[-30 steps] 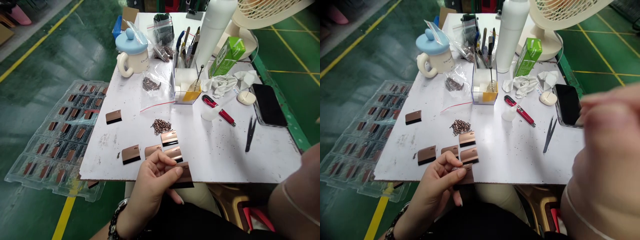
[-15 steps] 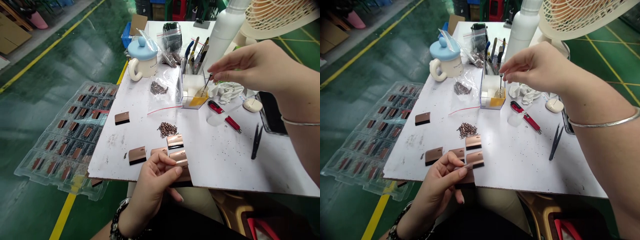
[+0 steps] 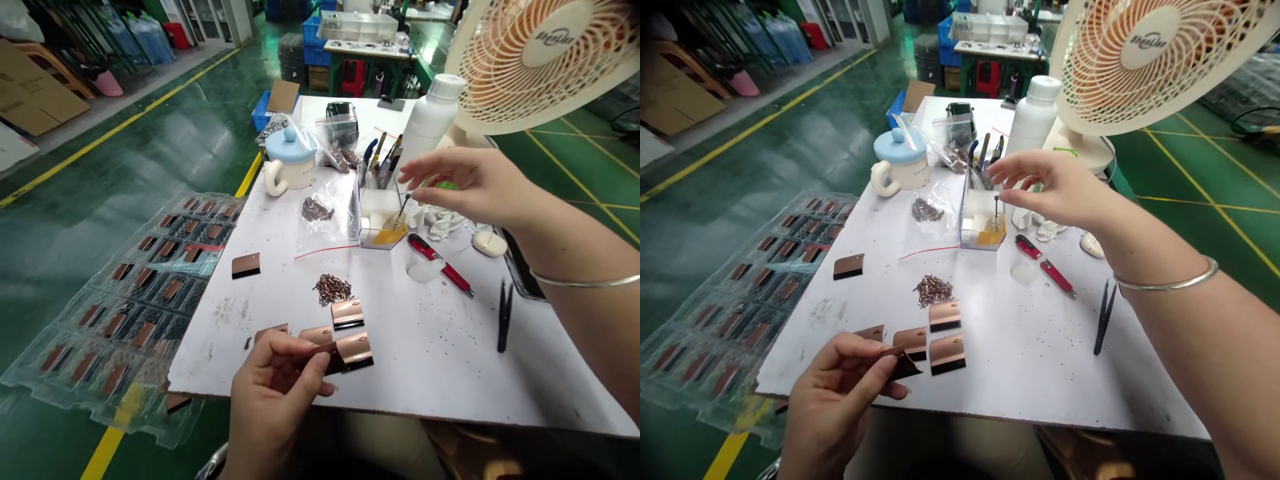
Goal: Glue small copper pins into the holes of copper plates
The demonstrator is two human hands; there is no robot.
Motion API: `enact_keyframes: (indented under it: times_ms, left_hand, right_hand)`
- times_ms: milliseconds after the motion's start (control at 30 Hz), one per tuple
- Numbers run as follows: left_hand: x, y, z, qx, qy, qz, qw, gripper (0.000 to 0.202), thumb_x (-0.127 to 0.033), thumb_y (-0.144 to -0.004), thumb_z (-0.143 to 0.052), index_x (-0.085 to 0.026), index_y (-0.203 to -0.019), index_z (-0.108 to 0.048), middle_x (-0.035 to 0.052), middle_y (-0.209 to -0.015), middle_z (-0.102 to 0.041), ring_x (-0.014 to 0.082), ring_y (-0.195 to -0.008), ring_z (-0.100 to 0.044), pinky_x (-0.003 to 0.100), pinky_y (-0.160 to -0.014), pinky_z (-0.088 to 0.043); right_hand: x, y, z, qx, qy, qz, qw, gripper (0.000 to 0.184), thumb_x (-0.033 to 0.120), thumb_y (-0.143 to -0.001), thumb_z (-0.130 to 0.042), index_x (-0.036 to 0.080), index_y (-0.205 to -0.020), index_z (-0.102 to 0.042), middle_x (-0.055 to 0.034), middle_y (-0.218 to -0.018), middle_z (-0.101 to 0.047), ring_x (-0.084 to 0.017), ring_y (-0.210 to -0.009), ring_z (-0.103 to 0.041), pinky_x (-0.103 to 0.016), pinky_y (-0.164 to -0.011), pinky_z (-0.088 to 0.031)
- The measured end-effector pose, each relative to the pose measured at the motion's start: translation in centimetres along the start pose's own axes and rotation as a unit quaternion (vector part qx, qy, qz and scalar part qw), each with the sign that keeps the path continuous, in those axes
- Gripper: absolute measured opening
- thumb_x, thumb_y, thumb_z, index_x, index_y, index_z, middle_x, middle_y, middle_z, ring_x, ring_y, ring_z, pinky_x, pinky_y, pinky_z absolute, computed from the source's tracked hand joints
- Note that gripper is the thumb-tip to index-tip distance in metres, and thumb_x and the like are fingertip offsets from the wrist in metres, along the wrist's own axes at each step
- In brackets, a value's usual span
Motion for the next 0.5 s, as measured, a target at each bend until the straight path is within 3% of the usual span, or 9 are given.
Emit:
enact_keyframes:
  times_ms: [100,233,367,500]
  left_hand:
    - [-0.4,0.7,-0.1,-0.060,-0.046,-0.098,0.992,0.013,-0.009,-0.072,-0.072,-0.020,-0.076,-0.065,-0.0051,-0.073,-0.066,0.0115,-0.055,-0.067,0.020,-0.047,-0.060]
    - [-0.6,1.5,0.3,-0.101,-0.144,-0.268,0.947,0.028,0.001,-0.067,-0.072,-0.024,-0.080,-0.066,-0.0068,-0.076,-0.073,0.0119,-0.059,-0.069,0.021,-0.056,-0.060]
    - [-1.1,1.7,1.1,-0.030,-0.269,-0.378,0.885,0.044,0.005,-0.063,-0.073,-0.027,-0.092,-0.063,-0.0055,-0.088,-0.077,0.0147,-0.068,-0.073,0.023,-0.064,-0.062]
    - [-1.8,2.2,1.6,0.047,-0.333,-0.438,0.834,0.061,0.006,-0.060,-0.075,-0.029,-0.108,-0.059,-0.0010,-0.102,-0.075,0.0189,-0.077,-0.075,0.026,-0.068,-0.065]
  right_hand:
    - [0.7,0.1,0.0,0.024,0.003,-0.014,1.000,0.041,0.035,-0.075,-0.056,0.007,-0.101,-0.068,0.0029,-0.085,-0.069,-0.008,-0.081,-0.062,-0.027,-0.072,-0.046]
    - [1.3,0.2,0.0,0.002,0.102,-0.016,0.995,0.042,0.043,-0.070,-0.056,0.009,-0.091,-0.070,0.0079,-0.077,-0.067,-0.002,-0.072,-0.059,-0.023,-0.064,-0.040]
    - [1.5,0.4,-0.5,-0.068,0.122,0.002,0.990,0.032,0.039,-0.067,-0.069,0.014,-0.085,-0.072,0.0085,-0.068,-0.067,-0.002,-0.065,-0.058,-0.023,-0.063,-0.042]
    - [2.1,0.9,-0.7,-0.246,0.013,-0.044,0.968,0.025,0.035,-0.082,-0.061,0.013,-0.077,-0.071,0.0014,-0.088,-0.071,-0.008,-0.077,-0.064,-0.029,-0.066,-0.046]
Point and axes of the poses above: each hand's wrist, its own y-axis away from the middle knuckle, its own z-axis out of the back of the hand, x = y × z, the point moved 2 cm from there along -y, towards the middle knuckle
